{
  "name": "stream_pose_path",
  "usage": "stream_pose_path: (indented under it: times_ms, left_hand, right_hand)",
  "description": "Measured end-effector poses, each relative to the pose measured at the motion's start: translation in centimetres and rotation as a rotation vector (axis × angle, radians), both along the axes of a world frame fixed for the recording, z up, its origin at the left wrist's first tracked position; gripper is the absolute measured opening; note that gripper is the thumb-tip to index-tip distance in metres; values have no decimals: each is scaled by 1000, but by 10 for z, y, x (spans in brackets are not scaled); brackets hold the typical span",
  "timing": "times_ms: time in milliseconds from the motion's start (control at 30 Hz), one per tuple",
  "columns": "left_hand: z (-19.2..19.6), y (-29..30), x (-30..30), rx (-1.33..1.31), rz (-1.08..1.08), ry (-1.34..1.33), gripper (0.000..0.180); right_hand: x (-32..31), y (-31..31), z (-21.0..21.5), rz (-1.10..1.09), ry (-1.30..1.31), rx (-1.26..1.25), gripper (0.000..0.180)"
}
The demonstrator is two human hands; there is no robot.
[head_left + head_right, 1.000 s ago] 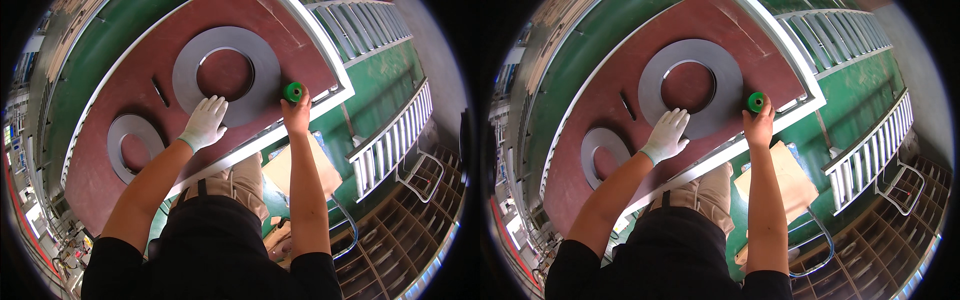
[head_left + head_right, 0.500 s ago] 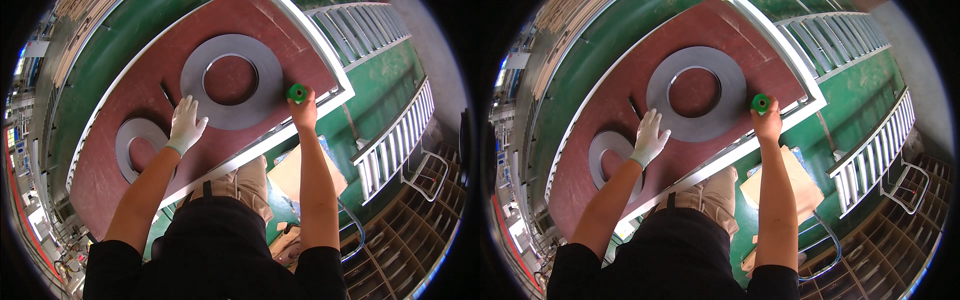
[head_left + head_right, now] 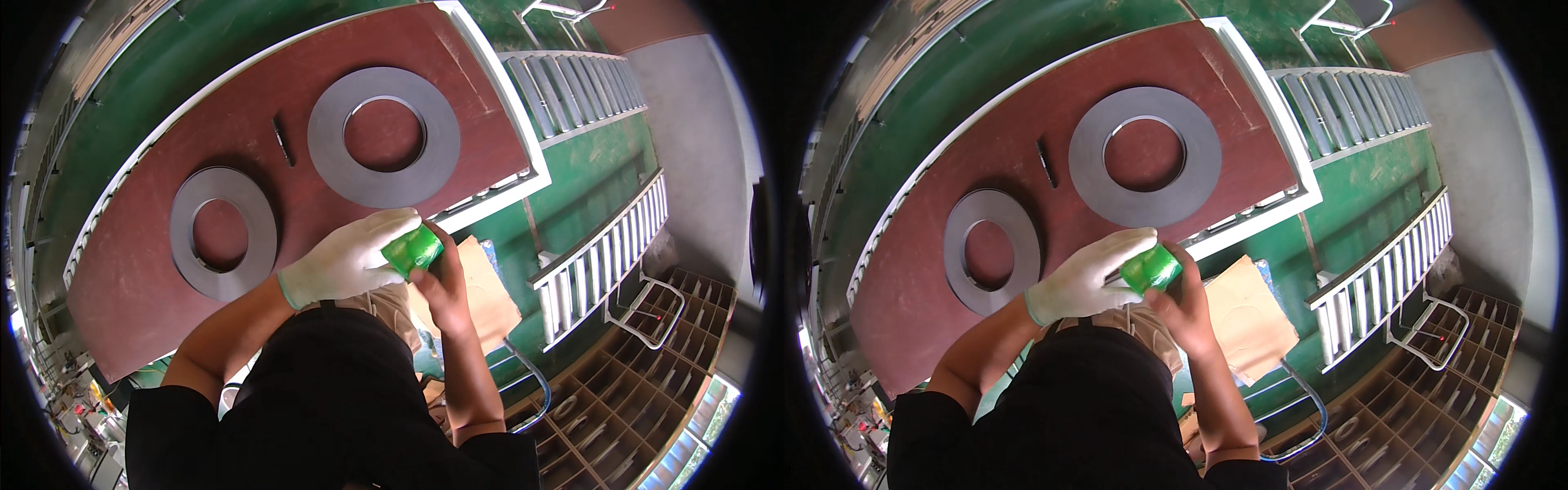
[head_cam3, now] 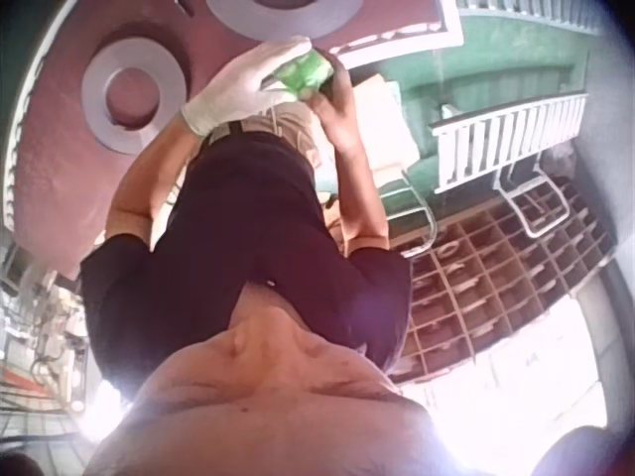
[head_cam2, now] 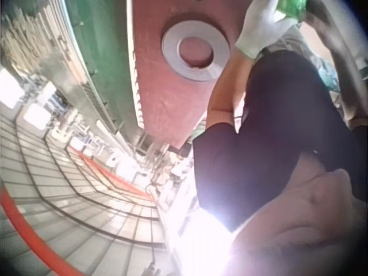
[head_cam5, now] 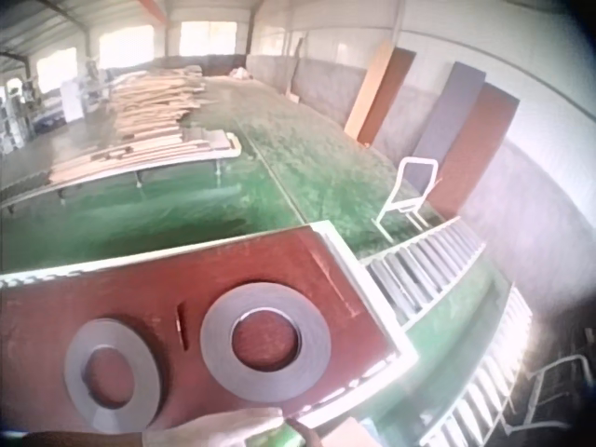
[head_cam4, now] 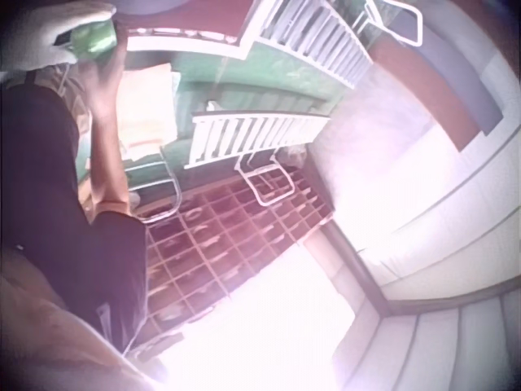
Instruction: The person applies green tape to rolls of edge banding material and writes labels on them using a marker.
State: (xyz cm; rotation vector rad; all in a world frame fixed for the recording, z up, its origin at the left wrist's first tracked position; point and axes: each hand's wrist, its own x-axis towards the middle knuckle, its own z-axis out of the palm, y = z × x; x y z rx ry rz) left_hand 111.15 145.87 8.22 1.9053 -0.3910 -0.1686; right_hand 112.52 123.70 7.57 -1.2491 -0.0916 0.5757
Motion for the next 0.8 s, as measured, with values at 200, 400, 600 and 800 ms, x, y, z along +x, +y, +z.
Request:
stream_pose_path:
  times_ms: [200,400,600,800]
  left_hand:
    - [40,15,-20,-492,30,512,79]
    - [40,4,-49,-144,291,-94,41]
    - [35,1,-51,-34,284,-326,24]
    - [44,1,-48,222,235,-358,15]
  right_hand:
    - [-23,6,27,34,-569,-554,104]
    - [-34,18,37,-168,-655,-634,87]
    - [-42,20,47,-105,-918,-841,88]
    - [-47,24,51,-97,-1012,-930,80]
